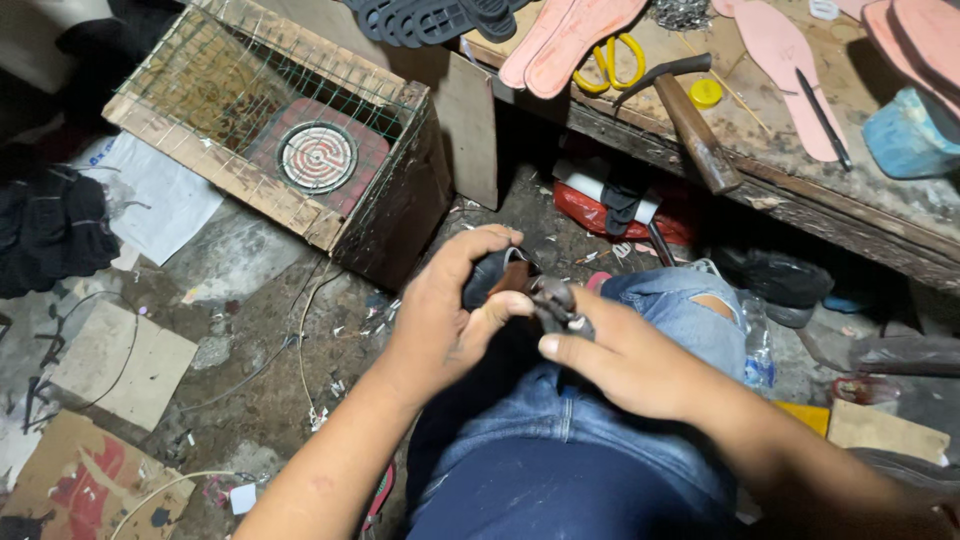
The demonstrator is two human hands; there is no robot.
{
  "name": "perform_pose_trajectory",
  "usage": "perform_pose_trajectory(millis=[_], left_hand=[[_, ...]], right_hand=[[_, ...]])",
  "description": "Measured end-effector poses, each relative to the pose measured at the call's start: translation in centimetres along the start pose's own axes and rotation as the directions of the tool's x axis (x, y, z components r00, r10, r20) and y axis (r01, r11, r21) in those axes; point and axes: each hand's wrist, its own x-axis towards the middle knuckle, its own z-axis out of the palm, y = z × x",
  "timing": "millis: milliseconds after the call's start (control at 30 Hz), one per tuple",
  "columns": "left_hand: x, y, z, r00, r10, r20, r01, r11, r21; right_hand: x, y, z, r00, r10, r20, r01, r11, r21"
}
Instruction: The person sits on the floor and lasts a shoe: they pull the black upper tight over the insole on a wooden last, use pincers to grip and tuck the upper edges, and hammer the sole edge to set it. They turn the shoe repeatedly to work around the toe and sides, then set it on the bench and pick up another shoe to continue.
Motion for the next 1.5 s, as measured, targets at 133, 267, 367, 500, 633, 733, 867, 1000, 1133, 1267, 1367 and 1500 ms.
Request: perform_pose_trajectory(millis=[133,267,367,500,633,733,867,1000,1133,1267,1367,1500], left_hand=[[0.3,1.1,1.7,1.0,0.012,0.008,-0.013,0.991,0.132],[1.0,1.9,3.6,0.999,0.037,0.003,-0.037,0.979,0.201],[1.4,2.4,4.6,0.997,0.072,0.02,-0.074,0.976,0.204],[1.9,2.9,5.6,0.995,0.083,0.052,-0.092,0.975,0.201],[2.4,3.1,6.4,0.992,0.106,0.063,-0.118,0.964,0.237],[2.6,2.9,6.1,0.993,0.084,0.081,-0.1,0.97,0.22],[2.7,1.3,3.5,0.989,0.083,0.122,-0.097,0.988,0.118],[2.3,-0.1,1.8,0.989,0.141,0.047,-0.144,0.987,0.078],[1.6,0.5,0.8,0.992,0.114,-0.055,-0.106,0.985,0.136],[0.8,2.6,-0.5,0.997,0.03,-0.075,-0.004,0.946,0.325],[1.0,3.8,-0.8,0.967,-0.243,-0.07,0.253,0.924,0.286],[1.9,5.0,-0.6,0.972,-0.236,-0.011,0.232,0.945,0.23]], right_hand=[[-0.8,-2.8,-1.8,0.994,-0.055,-0.091,0.007,0.887,-0.462],[-1.8,-4.9,-2.9,0.984,-0.108,-0.142,-0.014,0.747,-0.665],[-2.5,-6.1,-3.6,0.983,-0.124,-0.134,-0.013,0.684,-0.73],[-3.2,-7.1,-4.6,0.99,-0.034,-0.135,-0.092,0.569,-0.817],[-3.9,-7.1,-5.3,0.99,0.006,-0.14,-0.124,0.513,-0.85],[-3.7,-5.9,-5.2,0.981,0.071,-0.181,-0.191,0.535,-0.823],[-1.2,-2.2,-2.5,0.901,-0.352,-0.253,0.013,0.605,-0.796],[2.1,1.5,-0.5,0.739,-0.618,-0.268,0.211,0.59,-0.78],[3.5,2.0,0.8,0.711,-0.664,-0.231,0.291,0.577,-0.763],[3.9,-0.2,1.2,0.709,-0.681,-0.184,0.317,0.541,-0.779],[3.0,-2.2,0.8,0.776,-0.62,-0.113,0.285,0.506,-0.814],[-0.5,-4.5,-0.5,0.944,-0.326,-0.045,0.102,0.419,-0.902]])
